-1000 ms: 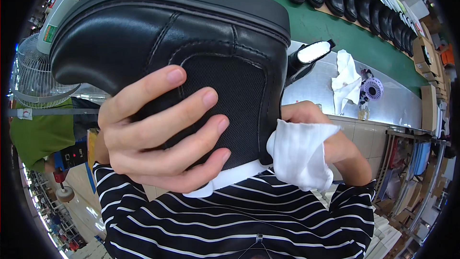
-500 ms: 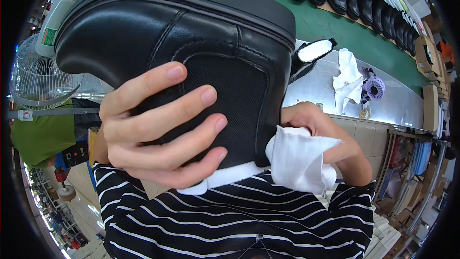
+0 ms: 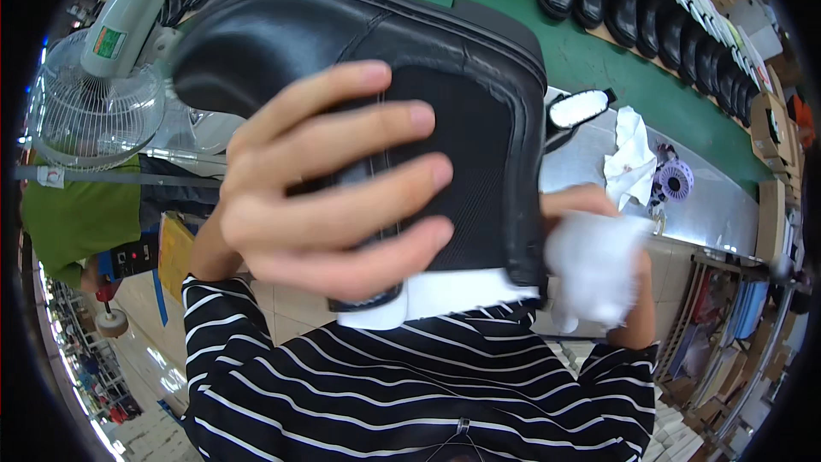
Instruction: Cleaning and inspecting black leather boots on a manufacturing line.
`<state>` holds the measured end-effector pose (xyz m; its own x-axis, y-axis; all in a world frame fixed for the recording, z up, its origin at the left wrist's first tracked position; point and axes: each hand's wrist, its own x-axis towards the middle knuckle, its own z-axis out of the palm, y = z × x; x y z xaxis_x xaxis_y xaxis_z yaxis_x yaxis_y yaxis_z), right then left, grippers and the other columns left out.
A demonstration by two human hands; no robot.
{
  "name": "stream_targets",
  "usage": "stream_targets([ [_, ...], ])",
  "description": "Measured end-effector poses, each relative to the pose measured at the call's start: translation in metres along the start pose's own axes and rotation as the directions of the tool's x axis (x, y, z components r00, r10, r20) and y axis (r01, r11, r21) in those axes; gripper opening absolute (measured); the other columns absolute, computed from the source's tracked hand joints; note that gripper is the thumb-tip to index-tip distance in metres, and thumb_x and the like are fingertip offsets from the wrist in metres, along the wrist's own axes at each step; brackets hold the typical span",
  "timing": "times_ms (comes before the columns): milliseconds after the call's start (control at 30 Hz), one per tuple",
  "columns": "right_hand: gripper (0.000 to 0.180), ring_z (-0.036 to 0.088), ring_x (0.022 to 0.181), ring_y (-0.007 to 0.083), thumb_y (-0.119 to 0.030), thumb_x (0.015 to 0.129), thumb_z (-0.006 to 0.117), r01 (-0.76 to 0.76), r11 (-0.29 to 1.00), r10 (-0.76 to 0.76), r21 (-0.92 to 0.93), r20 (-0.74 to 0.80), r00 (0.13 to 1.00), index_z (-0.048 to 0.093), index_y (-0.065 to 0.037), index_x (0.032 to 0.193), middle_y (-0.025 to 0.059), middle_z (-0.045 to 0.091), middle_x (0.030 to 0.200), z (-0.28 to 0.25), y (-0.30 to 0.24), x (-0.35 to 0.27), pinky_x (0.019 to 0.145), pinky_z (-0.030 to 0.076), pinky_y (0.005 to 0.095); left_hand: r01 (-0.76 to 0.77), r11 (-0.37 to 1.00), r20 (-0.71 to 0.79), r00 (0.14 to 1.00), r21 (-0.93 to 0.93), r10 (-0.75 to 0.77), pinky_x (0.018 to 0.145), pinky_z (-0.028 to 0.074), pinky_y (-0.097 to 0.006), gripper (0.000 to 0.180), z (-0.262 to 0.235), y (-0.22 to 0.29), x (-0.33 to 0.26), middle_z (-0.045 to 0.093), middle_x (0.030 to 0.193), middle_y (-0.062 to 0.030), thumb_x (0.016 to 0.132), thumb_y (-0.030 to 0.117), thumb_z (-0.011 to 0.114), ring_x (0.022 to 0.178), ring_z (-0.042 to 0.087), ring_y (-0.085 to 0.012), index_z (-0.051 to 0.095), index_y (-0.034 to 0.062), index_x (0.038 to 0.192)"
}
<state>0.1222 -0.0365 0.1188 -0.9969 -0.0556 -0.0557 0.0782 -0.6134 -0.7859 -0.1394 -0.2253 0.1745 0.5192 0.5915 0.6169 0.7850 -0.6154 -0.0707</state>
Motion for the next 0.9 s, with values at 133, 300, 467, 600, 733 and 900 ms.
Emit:
stream_targets([
  [133,0.054,0.046,0.043,0.0043,-0.022,0.092,0.068,0.537,0.760,-0.611,-0.367,-0.119,0.782,0.048,0.010,0.130,0.0188,0.056,0.109,-0.021,-0.018,-0.043,0.033,0.029,0.0201,0.564,0.731,-0.125,0.753,-0.383,-0.647,0.094,0.052,-0.042,0.058,0.011,0.001,0.009,0.069,0.107,-0.0169,0.069,0.023,0.088,0.101,0.068,-0.0279,0.062,-0.0023,0.115],
  [300,0.082,0.044,0.053,0.0007,-0.010,0.077,0.068,0.185,0.376,-0.839,-0.908,-0.250,0.483,0.034,0.000,0.151,0.0171,0.045,0.150,0.047,-0.008,0.041,0.047,0.032,0.0140,0.702,0.426,-0.068,0.476,-0.571,-0.877,0.091,0.052,-0.030,0.074,0.063,0.016,0.021,0.070,0.108,-0.0134,0.061,0.020,0.095,0.100,0.067,-0.0190,0.059,-0.0049,0.121],
  [467,0.112,0.046,0.055,0.0032,-0.007,0.054,0.079,0.051,0.347,-0.787,-0.936,-0.262,0.559,0.027,0.005,0.152,0.0166,0.050,0.147,0.033,0.003,0.045,0.051,0.038,0.0182,0.669,0.283,-0.047,0.347,-0.687,-0.937,0.090,0.052,-0.029,0.070,0.082,0.029,0.035,0.070,0.107,-0.0145,0.064,0.016,0.092,0.099,0.066,-0.0178,0.059,-0.0059,0.120],
  [600,0.101,0.061,0.065,0.0056,-0.005,0.057,0.081,0.129,0.377,-0.864,-0.917,-0.298,0.406,0.034,0.006,0.146,0.0155,0.054,0.140,0.043,0.002,0.067,0.056,0.045,0.0190,0.673,0.394,-0.162,0.382,-0.626,-0.910,0.086,0.053,-0.032,0.063,0.088,0.036,0.032,0.069,0.103,-0.0161,0.063,0.011,0.090,0.096,0.068,-0.0237,0.060,-0.0037,0.116],
  [733,0.095,0.064,0.070,0.0091,-0.005,0.060,0.080,0.062,0.294,-0.841,-0.954,-0.227,0.490,0.037,0.006,0.144,0.0110,0.057,0.132,0.044,0.002,0.059,0.060,0.047,0.0184,0.643,0.425,-0.190,0.403,-0.637,-0.895,0.084,0.053,-0.034,0.060,0.085,0.036,0.028,0.068,0.101,-0.0162,0.062,0.009,0.089,0.094,0.069,-0.0305,0.060,-0.0030,0.113],
  [900,0.092,0.063,0.065,0.0074,-0.005,0.061,0.079,0.130,0.291,-0.859,-0.948,-0.199,0.472,0.038,0.008,0.142,0.0124,0.057,0.134,0.043,0.004,0.065,0.056,0.045,0.0182,0.655,0.467,-0.231,0.417,-0.594,-0.879,0.083,0.054,-0.034,0.057,0.083,0.038,0.028,0.068,0.102,-0.0166,0.062,0.009,0.088,0.093,0.069,-0.0305,0.062,-0.0030,0.111],
])
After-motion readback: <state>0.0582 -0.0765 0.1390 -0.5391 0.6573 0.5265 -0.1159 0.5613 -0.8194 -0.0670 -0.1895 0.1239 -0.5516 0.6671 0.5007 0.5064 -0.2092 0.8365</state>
